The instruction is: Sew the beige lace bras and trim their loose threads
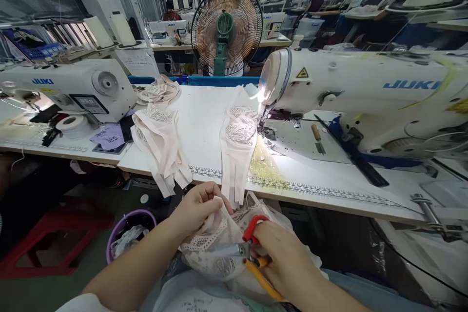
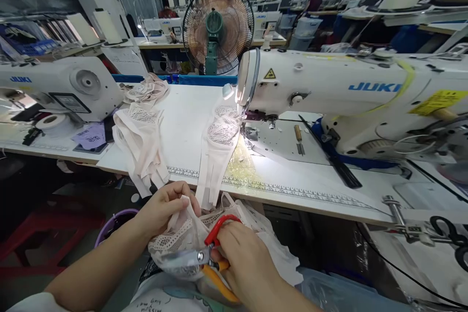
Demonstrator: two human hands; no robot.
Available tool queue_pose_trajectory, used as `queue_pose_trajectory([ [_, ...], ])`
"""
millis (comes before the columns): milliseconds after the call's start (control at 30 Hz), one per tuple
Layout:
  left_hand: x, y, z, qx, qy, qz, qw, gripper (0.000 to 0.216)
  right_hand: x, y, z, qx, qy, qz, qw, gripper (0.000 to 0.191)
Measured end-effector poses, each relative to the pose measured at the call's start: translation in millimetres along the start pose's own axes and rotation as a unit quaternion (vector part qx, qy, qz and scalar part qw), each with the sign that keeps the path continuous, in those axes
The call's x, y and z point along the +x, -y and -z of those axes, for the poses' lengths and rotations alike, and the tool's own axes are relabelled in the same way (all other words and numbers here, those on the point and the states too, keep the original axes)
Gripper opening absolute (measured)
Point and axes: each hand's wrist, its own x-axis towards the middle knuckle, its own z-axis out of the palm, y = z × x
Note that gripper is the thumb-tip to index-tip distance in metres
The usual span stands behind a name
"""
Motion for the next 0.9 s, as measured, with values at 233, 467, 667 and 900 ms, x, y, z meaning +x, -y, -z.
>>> queue_pose_trajectory([
  [233,-23,9,10,-0.163,-0.013,0.058,0.985,0.023,6,23,-3,0.029,0.031,0.001,0.999,0.014],
  [467,-35,17,22,-0.230,-0.082,0.070,0.967,0.021,-10,23,-24,0.042,0.037,-0.010,0.998,0.013],
  [667,-44,38,28,-0.271,-0.125,0.102,0.949,0.020,-12,24,-43,0.038,0.085,-0.056,0.994,0.017],
  [900,-56,52,45,-0.315,-0.115,0.134,0.932,0.022,-12,27,-32,0.047,0.064,-0.025,0.997,0.027],
])
